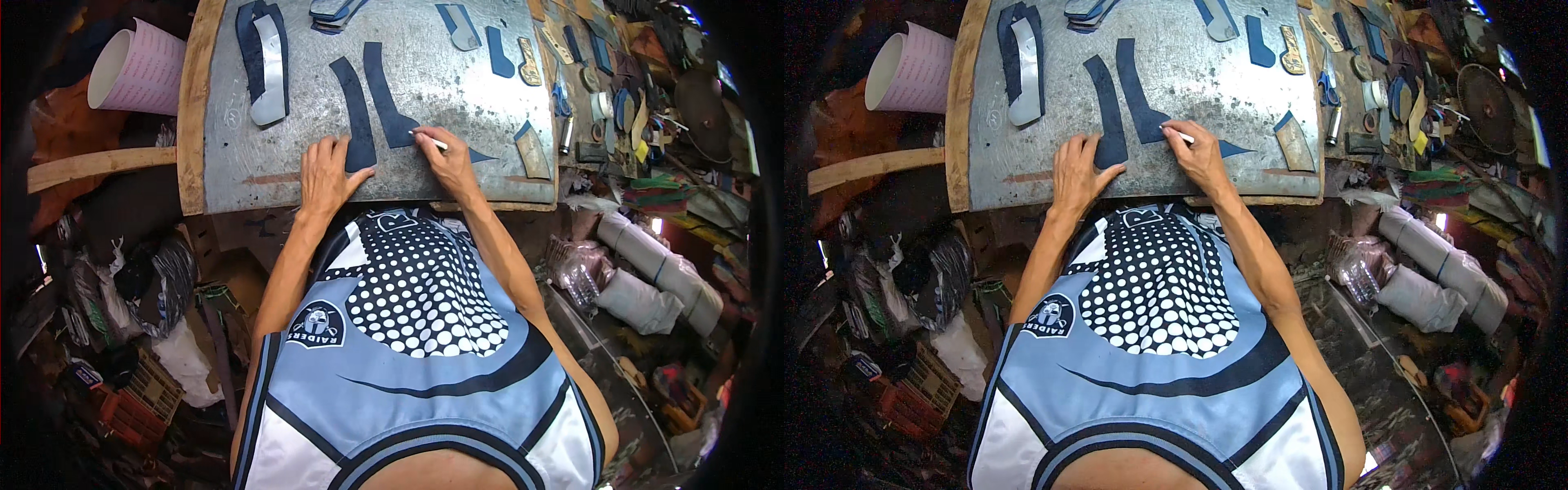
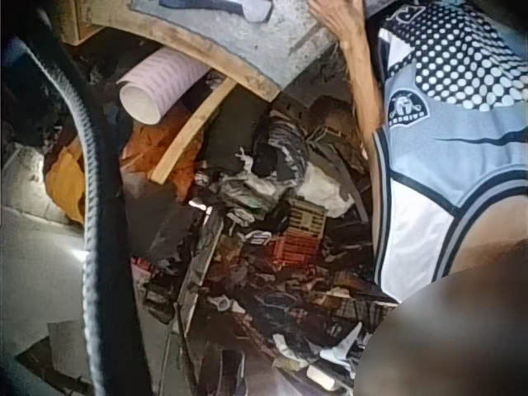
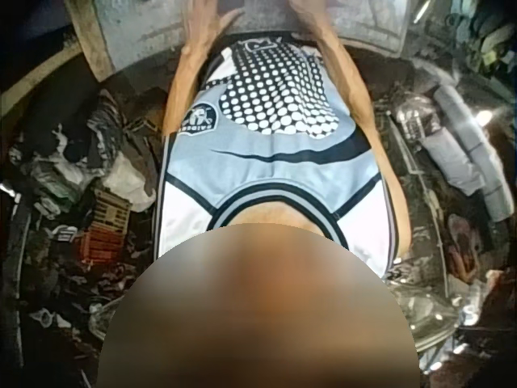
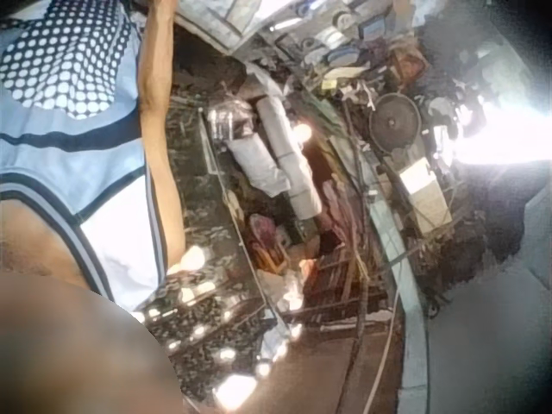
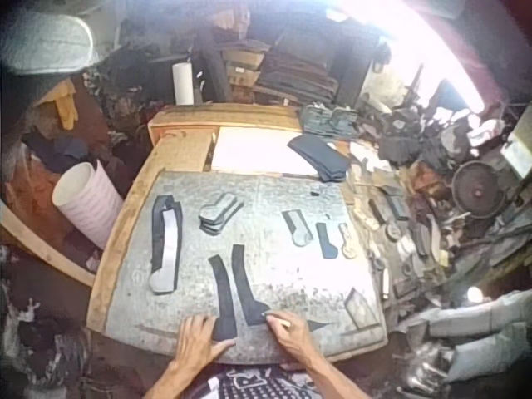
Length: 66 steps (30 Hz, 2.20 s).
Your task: Marking patterns on blue material for shoe manufacturing using a white marker and templates.
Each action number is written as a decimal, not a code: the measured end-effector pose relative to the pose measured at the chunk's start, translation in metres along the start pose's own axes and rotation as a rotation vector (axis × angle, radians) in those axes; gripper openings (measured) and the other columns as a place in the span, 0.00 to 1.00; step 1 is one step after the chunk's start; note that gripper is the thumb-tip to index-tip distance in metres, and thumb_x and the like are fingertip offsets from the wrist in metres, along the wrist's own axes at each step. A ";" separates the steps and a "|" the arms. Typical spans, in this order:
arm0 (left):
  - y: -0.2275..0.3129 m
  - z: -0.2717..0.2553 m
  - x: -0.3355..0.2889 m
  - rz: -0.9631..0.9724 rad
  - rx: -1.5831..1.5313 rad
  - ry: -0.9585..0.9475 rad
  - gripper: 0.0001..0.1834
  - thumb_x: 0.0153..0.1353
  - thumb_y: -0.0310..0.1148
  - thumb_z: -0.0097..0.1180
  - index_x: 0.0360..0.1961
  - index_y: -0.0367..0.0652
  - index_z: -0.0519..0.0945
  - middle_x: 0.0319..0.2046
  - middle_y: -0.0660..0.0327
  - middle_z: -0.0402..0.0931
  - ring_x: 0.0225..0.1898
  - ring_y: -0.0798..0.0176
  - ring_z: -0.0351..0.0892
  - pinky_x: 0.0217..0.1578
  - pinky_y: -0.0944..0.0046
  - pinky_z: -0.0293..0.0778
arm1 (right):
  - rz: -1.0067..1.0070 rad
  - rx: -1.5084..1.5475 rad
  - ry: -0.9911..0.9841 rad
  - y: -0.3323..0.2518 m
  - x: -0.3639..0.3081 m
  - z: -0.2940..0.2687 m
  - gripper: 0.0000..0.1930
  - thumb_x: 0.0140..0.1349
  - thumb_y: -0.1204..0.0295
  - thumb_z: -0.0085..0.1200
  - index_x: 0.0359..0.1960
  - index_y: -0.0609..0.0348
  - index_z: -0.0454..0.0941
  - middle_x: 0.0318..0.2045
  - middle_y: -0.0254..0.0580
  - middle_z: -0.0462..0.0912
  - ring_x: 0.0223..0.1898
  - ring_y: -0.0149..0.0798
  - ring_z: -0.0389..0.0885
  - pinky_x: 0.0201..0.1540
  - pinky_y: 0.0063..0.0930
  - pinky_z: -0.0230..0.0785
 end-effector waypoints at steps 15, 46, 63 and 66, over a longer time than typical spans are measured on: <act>-0.011 0.015 -0.012 -0.004 0.038 0.161 0.32 0.49 0.51 0.71 0.51 0.42 0.81 0.55 0.50 0.71 0.58 0.47 0.67 0.56 0.48 0.61 | 0.224 0.024 -0.063 0.004 0.009 0.012 0.10 0.62 0.72 0.54 0.36 0.65 0.84 0.24 0.42 0.84 0.25 0.29 0.79 0.29 0.26 0.71; -0.013 0.013 -0.015 0.017 -0.080 0.158 0.29 0.50 0.44 0.69 0.52 0.42 0.80 0.58 0.50 0.69 0.61 0.45 0.64 0.57 0.47 0.59 | 0.093 -0.011 -0.197 -0.027 0.000 0.072 0.11 0.62 0.68 0.55 0.34 0.64 0.83 0.28 0.51 0.85 0.29 0.41 0.85 0.34 0.31 0.75; -0.014 0.004 0.005 0.198 -0.005 0.026 0.24 0.49 0.44 0.71 0.43 0.39 0.83 0.36 0.56 0.75 0.41 0.54 0.74 0.44 0.55 0.69 | 0.087 -0.713 -0.228 -0.031 0.024 0.038 0.24 0.58 0.58 0.63 0.49 0.62 0.73 0.44 0.62 0.74 0.42 0.64 0.80 0.42 0.49 0.75; -0.003 -0.003 0.008 0.292 -0.077 0.078 0.29 0.47 0.47 0.71 0.45 0.39 0.81 0.36 0.56 0.74 0.39 0.53 0.74 0.43 0.55 0.70 | 0.124 -0.685 -0.169 -0.025 0.025 0.035 0.23 0.58 0.60 0.64 0.47 0.63 0.73 0.44 0.62 0.75 0.42 0.64 0.80 0.42 0.50 0.74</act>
Point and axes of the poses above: each hand's wrist, its own x-axis towards the middle knuckle, its own z-axis out of the palm, y = z × x, the point moved 4 cm from there along x, towards the middle knuckle
